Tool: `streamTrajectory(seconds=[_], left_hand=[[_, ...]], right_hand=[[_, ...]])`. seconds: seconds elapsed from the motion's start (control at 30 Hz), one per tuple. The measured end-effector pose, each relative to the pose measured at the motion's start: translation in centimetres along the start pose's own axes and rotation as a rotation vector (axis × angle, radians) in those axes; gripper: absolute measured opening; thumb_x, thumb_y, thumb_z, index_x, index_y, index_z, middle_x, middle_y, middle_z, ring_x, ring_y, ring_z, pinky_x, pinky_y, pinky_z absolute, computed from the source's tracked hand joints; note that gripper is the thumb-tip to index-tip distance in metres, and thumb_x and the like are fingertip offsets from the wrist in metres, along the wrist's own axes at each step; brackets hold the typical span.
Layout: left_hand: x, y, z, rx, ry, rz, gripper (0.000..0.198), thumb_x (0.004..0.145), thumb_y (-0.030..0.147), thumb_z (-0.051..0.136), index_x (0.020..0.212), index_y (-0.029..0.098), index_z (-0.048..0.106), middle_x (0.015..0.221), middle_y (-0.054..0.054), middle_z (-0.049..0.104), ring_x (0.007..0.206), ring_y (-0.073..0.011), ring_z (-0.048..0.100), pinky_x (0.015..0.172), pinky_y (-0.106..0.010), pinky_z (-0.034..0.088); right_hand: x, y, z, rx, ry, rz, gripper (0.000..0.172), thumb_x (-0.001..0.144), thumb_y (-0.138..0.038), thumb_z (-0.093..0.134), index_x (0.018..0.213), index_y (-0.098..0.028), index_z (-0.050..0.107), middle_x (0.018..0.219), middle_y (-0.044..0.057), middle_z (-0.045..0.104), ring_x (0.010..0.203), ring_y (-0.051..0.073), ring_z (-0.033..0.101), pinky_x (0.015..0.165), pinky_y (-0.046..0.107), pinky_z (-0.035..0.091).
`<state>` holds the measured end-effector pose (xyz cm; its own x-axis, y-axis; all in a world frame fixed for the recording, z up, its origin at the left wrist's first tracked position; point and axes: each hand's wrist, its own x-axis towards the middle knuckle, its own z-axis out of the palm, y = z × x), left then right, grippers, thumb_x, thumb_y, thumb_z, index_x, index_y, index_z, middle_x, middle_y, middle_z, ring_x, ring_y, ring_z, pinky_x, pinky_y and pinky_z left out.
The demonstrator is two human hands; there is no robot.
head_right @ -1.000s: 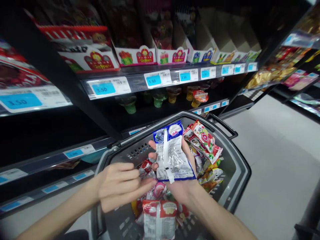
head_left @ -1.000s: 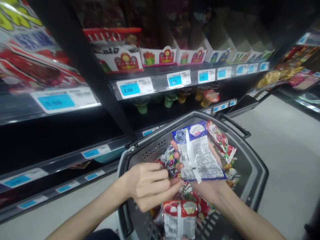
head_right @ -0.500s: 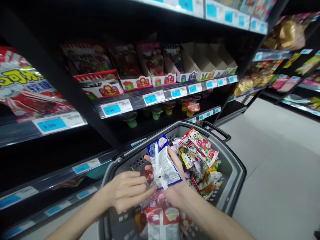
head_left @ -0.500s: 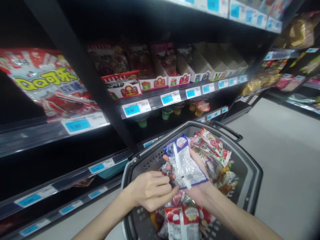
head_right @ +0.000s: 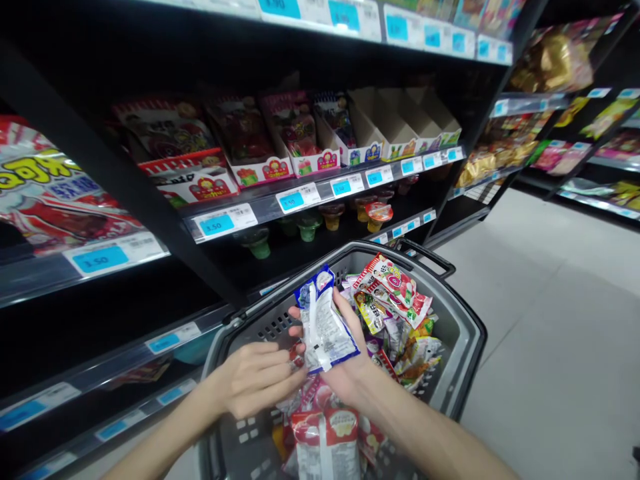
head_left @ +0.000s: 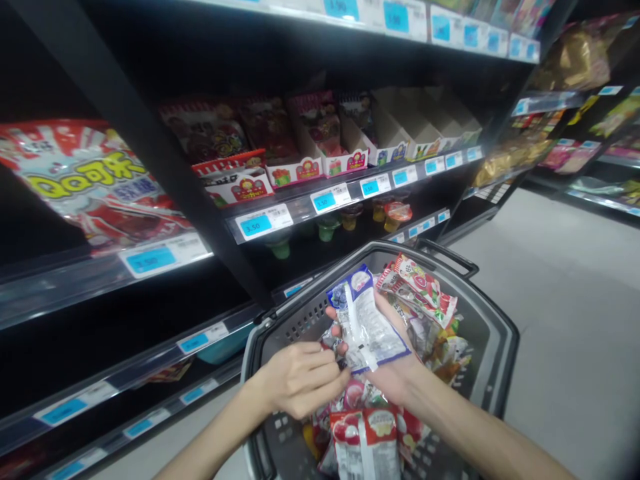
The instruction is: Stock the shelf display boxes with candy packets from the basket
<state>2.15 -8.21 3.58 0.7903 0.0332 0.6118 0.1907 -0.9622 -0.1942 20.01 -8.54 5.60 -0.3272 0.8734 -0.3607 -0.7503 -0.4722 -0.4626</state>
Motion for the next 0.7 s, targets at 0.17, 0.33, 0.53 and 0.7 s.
streamTrajectory(seconds=[0.17,0.33,0.53,0.7], left_hand=[[-0.5,-0.1,0.8,0.044,0.11,-0.038,0.007,0.085,0.01,0.06,0.079,0.012,0.063,0.056,0.003,0.048,0.052,-0.0114,0.041,0.049,-0.032,0.024],[-0.7,-0.2,0.8,0.069,0.147,-0.133,0.016,0.074,0.006,0.058,0.065,0.018,0.054,0.052,0.004,0.04,0.051,-0.0129,0.031,0.052,-0.036,0.015],[-0.4,-0.2,0.7,0.084,0.126,-0.289,0.023,0.074,0.005,0.06,0.061,0.02,0.048,0.054,0.003,0.038,0.054,-0.014,0.029,0.052,-0.035,0.019],[-0.5,-0.4,1.0,0.077,0.05,-0.333,0.025,0.078,0.007,0.058,0.06,0.02,0.046,0.056,0.003,0.04,0.055,-0.0136,0.032,0.053,-0.034,0.024]], right_hand=[[-0.5,0.0,0.5,0.075,0.082,0.073,0.044,0.078,-0.062,0.073,0.091,-0.02,0.072,0.089,0.006,0.077,0.073,0.022,0.068,0.066,0.034,0.051],[-0.4,0.1,0.9,0.007,0.184,-0.027,0.033,0.076,-0.049,0.082,0.087,-0.021,0.07,0.088,0.003,0.075,0.081,0.02,0.067,0.073,0.032,0.05],[-0.2,0.1,0.3,-0.053,0.17,-0.068,0.027,0.082,-0.046,0.077,0.095,-0.023,0.072,0.088,0.0,0.073,0.079,0.016,0.061,0.074,0.03,0.047],[0.1,0.1,-0.3,-0.116,0.148,-0.084,0.029,0.084,-0.05,0.075,0.097,-0.024,0.071,0.096,0.002,0.074,0.087,0.02,0.062,0.075,0.032,0.046]])
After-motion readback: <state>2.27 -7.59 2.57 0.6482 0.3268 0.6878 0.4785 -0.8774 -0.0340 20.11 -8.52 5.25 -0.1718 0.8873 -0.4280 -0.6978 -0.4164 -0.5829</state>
